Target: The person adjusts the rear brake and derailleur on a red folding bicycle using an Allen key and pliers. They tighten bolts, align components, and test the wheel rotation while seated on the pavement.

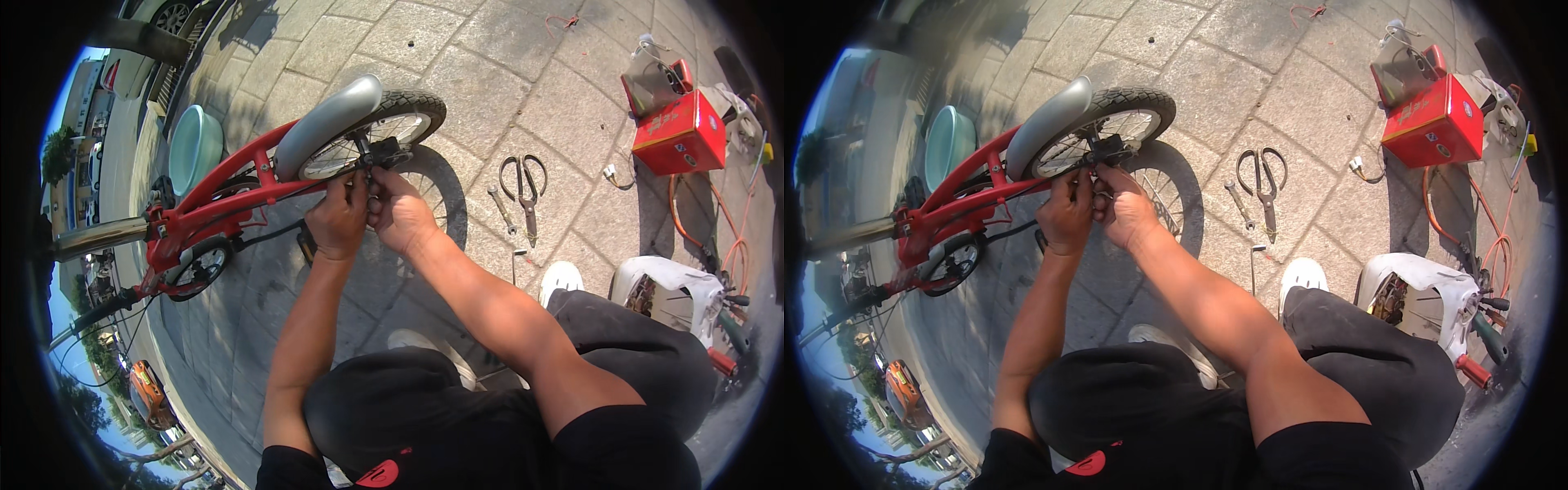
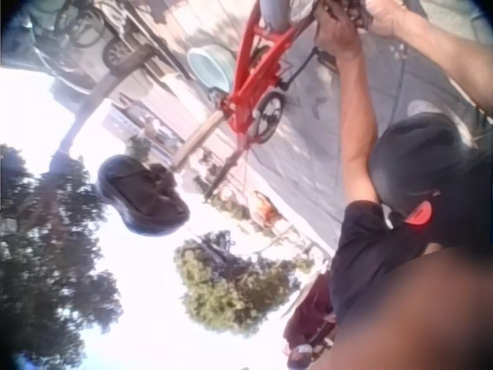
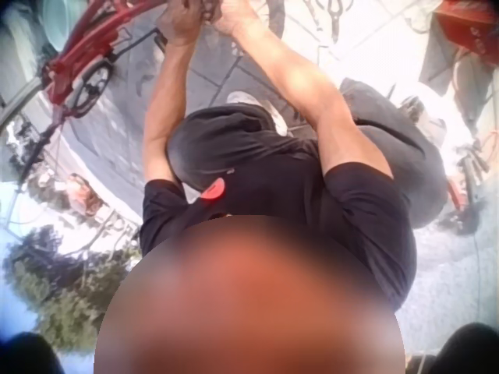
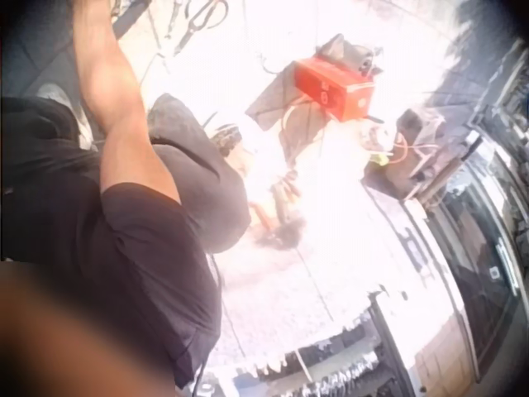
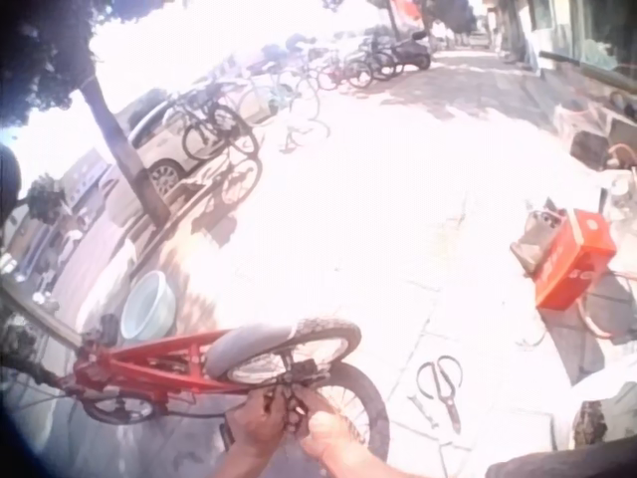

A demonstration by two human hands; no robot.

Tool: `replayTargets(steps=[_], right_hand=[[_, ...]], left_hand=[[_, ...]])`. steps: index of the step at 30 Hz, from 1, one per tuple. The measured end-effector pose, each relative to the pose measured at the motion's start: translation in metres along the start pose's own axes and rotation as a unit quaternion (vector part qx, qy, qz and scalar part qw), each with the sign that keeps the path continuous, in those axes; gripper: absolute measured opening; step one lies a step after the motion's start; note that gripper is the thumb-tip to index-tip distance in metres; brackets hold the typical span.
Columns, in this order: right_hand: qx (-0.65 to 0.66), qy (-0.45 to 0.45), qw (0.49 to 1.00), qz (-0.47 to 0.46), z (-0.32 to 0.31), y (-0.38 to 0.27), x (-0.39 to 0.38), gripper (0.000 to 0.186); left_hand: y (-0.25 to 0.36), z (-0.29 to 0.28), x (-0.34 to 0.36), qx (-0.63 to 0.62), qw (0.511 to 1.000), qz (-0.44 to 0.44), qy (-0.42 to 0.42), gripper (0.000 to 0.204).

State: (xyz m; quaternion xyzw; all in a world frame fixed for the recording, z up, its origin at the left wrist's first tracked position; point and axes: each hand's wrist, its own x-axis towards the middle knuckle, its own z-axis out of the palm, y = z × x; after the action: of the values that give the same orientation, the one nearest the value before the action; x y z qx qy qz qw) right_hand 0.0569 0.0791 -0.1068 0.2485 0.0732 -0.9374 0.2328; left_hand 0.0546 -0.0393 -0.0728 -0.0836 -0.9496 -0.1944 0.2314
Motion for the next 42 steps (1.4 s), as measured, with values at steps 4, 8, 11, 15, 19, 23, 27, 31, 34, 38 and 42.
replayTargets(steps=[4,8,11,15,19,23,27,31,34,38,42], right_hand=[[-0.007,-0.01,1.0,-0.007,-0.002,0.002,0.003,0.012],[-0.044,-0.039,0.998,-0.025,-0.005,-0.001,0.003,0.014],[-0.068,-0.032,0.997,-0.022,-0.003,0.0,0.0,0.019],[-0.144,-0.04,0.989,-0.023,-0.005,-0.008,-0.002,0.02],[-0.14,-0.025,0.99,-0.024,-0.005,-0.012,0.002,0.024],[-0.143,-0.027,0.989,-0.015,-0.008,-0.017,0.004,0.024],[-0.159,-0.014,0.987,-0.033,-0.008,-0.016,0.006,0.023],[-0.157,-0.053,0.986,-0.026,-0.01,-0.016,0.005,0.01],[-0.143,-0.068,0.987,-0.023,-0.011,-0.016,0.005,0.01],[-0.143,-0.059,0.988,-0.002,-0.012,-0.023,0.005,0.017],[-0.184,-0.044,0.982,0.013,-0.009,-0.034,0.002,0.021]], left_hand=[[0.004,0.002,0.002,0.009,1.0,0.002,-0.002,0.013],[0.004,0.003,0.004,0.023,1.0,0.018,0.011,0.012],[0.003,0.003,0.005,-0.012,1.0,0.011,0.011,0.013],[0.004,0.004,0.005,-0.042,0.999,-0.011,-0.002,0.015],[0.009,0.001,0.007,-0.064,0.997,-0.033,-0.013,0.016],[0.01,-0.003,0.008,-0.035,0.998,-0.04,-0.038,0.015],[0.009,-0.005,0.008,0.004,0.998,-0.025,-0.052,0.013],[0.004,0.002,0.007,-0.082,0.996,-0.015,0.003,0.011],[0.001,0.002,0.007,-0.104,0.994,-0.028,-0.019,0.011],[0.003,0.001,0.006,-0.113,0.992,-0.036,-0.038,0.013],[0.005,-0.003,0.008,-0.099,0.993,-0.043,-0.051,0.013]])
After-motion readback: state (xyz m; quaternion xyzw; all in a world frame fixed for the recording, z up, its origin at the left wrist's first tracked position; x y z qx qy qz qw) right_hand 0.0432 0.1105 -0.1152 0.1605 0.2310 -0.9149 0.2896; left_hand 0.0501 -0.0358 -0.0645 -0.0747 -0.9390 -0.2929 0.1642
